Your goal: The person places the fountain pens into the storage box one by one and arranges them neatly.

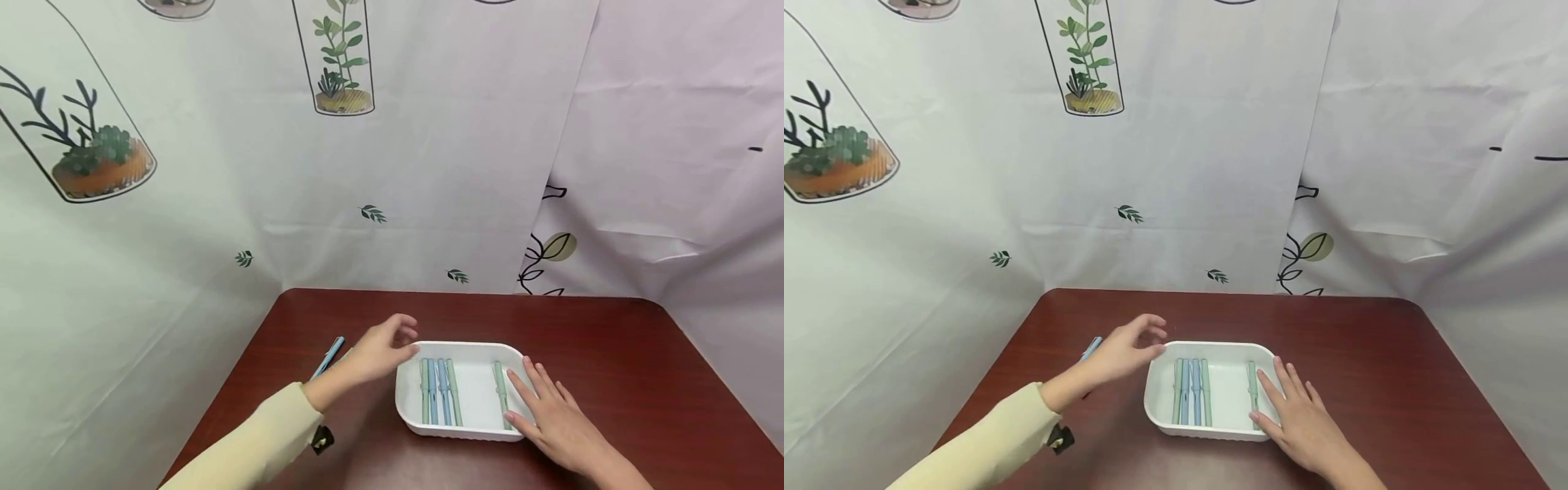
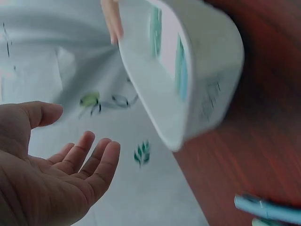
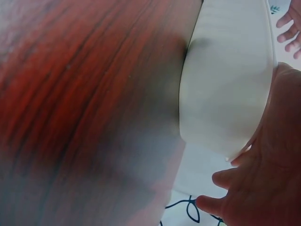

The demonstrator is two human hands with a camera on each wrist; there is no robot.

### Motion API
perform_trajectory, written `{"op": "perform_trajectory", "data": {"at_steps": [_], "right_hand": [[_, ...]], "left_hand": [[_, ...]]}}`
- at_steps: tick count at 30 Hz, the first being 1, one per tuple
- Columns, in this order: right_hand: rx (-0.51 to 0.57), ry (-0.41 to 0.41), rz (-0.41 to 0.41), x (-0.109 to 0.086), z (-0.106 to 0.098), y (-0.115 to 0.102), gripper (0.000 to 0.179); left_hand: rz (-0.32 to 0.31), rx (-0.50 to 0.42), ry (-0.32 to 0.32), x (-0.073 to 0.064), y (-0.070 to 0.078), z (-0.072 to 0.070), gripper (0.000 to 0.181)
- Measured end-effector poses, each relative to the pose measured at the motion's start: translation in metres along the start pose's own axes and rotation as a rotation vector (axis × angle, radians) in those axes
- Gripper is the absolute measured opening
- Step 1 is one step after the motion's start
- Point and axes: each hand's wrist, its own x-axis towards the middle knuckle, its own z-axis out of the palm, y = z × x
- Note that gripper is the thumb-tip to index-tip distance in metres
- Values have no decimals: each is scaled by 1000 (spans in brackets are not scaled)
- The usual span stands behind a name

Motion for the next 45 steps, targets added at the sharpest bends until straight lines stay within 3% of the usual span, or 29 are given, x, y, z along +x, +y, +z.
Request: {"op": "perform_trajectory", "data": {"at_steps": [5,8,19,33,45], "right_hand": [[18,3,3,4,-3,-1,68],[20,0,1,5,-2,-1,68],[14,0,7,3,2,-4,67],[12,2,21,4,-2,-2,67],[13,13,23,6,-2,-3,67]], "left_hand": [[-17,45,57,-6,-19,-31,41],[-26,71,36,-12,-34,-46,47],[-133,132,7,-29,-88,-79,56],[-252,239,72,-25,-139,-80,57],[-313,273,30,-21,-170,-66,58]]}}
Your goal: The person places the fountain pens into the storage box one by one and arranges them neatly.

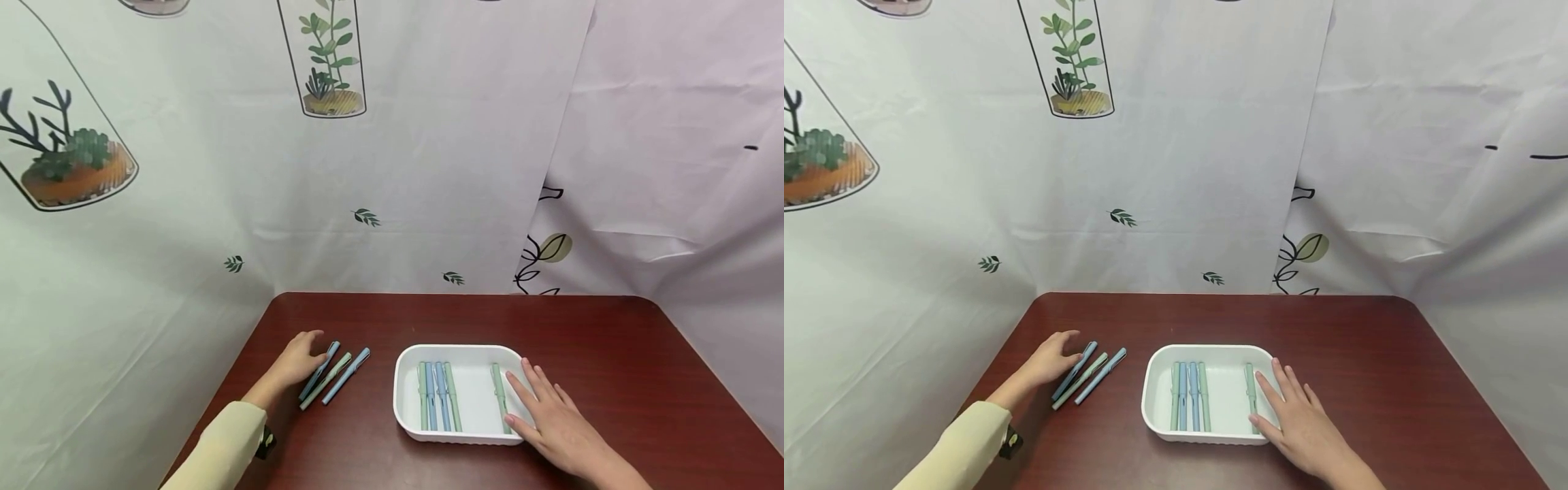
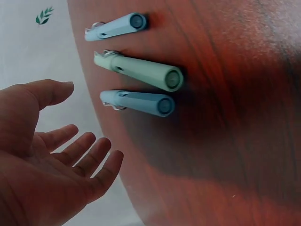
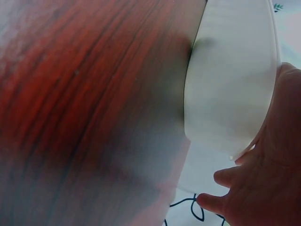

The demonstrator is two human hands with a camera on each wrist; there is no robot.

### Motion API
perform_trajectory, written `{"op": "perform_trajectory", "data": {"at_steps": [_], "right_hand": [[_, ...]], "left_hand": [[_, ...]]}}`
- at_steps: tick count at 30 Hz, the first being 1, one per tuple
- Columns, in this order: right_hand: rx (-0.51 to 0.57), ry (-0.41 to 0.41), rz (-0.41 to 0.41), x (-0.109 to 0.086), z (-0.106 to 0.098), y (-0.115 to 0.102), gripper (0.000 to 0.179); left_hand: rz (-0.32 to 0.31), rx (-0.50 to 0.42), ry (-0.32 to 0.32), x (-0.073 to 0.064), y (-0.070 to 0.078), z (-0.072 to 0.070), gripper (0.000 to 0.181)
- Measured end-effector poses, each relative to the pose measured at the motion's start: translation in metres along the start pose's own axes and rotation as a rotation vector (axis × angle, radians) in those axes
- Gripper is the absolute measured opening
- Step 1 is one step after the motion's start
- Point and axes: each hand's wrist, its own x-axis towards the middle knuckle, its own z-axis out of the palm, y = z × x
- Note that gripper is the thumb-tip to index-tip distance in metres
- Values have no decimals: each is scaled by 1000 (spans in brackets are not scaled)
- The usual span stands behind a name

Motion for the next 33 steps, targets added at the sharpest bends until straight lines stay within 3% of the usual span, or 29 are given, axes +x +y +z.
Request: {"op": "perform_trajectory", "data": {"at_steps": [9,17,33], "right_hand": [[5,5,5,0,0,0,67],[-2,10,-5,-1,2,2,68],[-1,19,-9,-1,1,2,68]], "left_hand": [[-57,12,-9,0,-7,11,59],[-69,24,-9,1,-14,18,57],[-86,44,3,2,-16,22,48]]}}
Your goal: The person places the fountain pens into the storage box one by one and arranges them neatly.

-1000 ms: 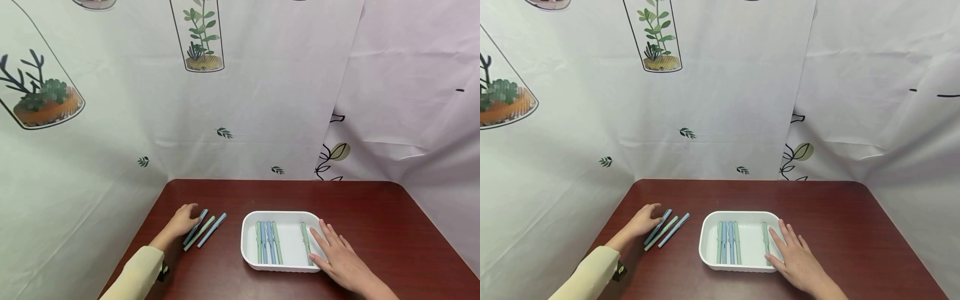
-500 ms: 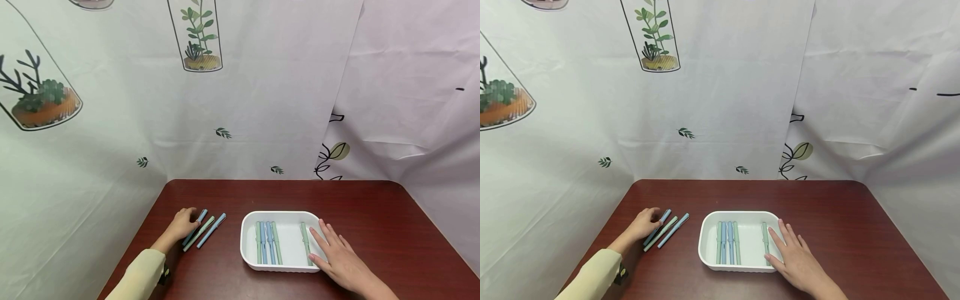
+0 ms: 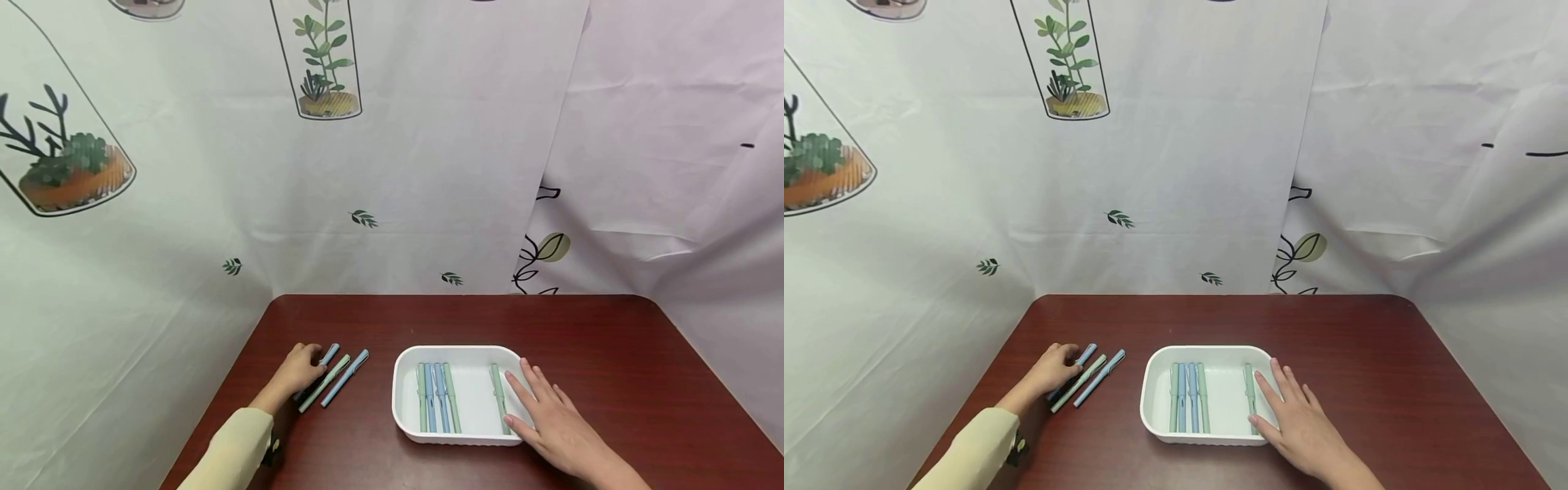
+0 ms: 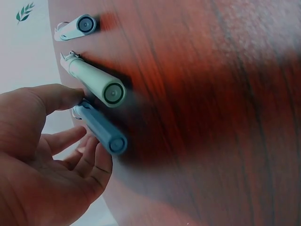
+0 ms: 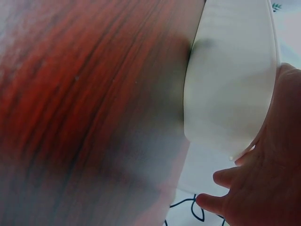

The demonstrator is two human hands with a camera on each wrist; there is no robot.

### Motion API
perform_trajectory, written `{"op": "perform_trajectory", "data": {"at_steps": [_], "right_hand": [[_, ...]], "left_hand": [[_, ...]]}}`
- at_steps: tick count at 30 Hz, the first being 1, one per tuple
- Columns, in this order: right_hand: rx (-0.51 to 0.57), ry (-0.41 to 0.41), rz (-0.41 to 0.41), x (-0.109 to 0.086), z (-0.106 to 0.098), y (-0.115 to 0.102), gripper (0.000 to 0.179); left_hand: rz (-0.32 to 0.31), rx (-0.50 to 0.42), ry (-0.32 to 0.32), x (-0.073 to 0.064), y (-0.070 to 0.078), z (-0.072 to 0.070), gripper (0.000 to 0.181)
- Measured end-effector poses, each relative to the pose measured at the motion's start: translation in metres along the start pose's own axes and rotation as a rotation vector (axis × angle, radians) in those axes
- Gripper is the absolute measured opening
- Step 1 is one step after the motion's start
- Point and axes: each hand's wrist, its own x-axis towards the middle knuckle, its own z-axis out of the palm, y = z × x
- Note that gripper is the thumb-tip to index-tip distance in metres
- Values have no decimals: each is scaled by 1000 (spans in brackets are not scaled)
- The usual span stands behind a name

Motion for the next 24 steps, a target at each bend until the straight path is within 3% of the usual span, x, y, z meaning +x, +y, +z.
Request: {"op": "perform_trajectory", "data": {"at_steps": [8,18,24], "right_hand": [[11,-15,19,0,0,-1,68],[16,-26,27,1,0,-1,67],[18,-27,28,0,0,0,66]], "left_hand": [[49,56,10,4,0,-2,28],[29,79,-7,5,4,-9,31],[31,51,21,6,10,-13,25]]}}
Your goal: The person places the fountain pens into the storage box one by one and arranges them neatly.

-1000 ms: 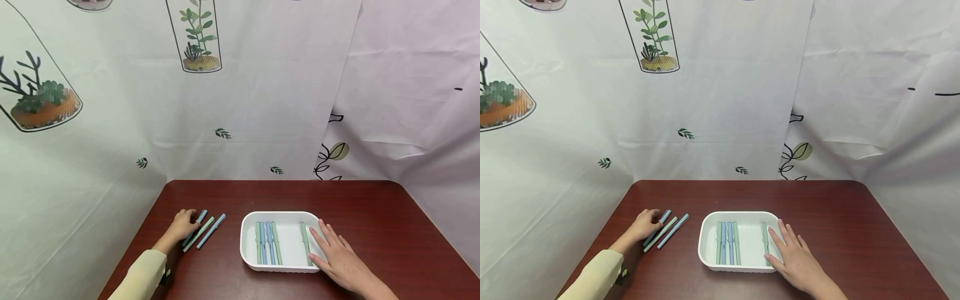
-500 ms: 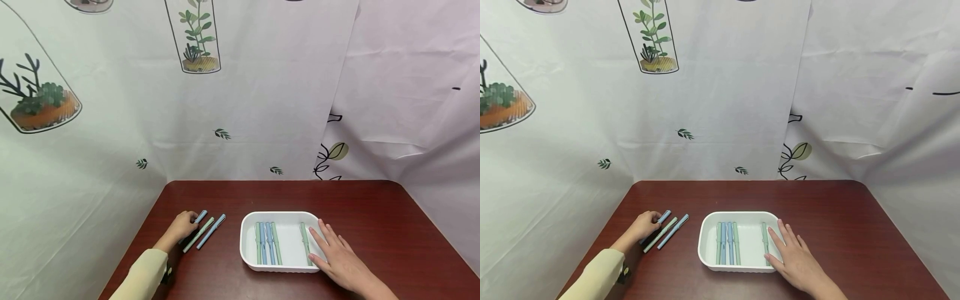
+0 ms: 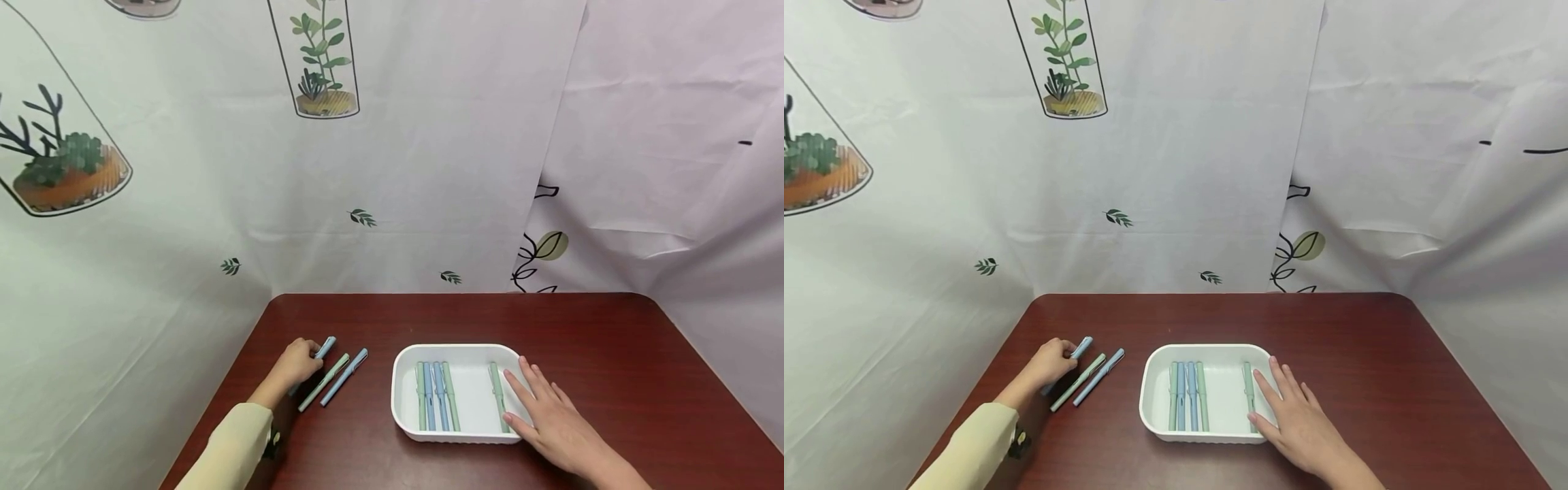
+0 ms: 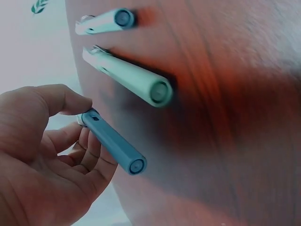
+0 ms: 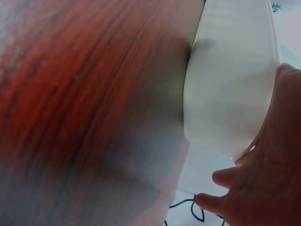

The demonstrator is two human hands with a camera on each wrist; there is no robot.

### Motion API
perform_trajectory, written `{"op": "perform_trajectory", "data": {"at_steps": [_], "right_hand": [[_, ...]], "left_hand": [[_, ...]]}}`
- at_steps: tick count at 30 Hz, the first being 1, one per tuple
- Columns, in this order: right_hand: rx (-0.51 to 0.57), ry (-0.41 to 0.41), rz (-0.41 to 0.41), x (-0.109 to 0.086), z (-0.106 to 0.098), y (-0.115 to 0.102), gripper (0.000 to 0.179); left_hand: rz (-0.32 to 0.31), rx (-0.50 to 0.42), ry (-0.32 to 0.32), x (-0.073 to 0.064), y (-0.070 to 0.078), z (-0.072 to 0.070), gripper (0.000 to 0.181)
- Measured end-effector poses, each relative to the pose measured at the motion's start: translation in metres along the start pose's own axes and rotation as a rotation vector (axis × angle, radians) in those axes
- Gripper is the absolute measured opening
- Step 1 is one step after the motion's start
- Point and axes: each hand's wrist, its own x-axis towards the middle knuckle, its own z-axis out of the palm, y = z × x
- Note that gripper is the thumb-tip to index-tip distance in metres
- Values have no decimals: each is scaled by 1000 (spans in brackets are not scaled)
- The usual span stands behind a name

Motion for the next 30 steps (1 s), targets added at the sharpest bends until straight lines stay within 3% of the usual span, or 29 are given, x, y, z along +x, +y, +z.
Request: {"op": "perform_trajectory", "data": {"at_steps": [6,18,30], "right_hand": [[6,-6,8,1,0,0,66],[2,-14,8,1,-1,-1,67],[6,-12,7,1,-1,-1,67]], "left_hand": [[-26,-66,14,0,16,-7,23],[-69,-257,-35,-7,38,-17,28],[-47,-443,-93,-20,63,-20,33]]}}
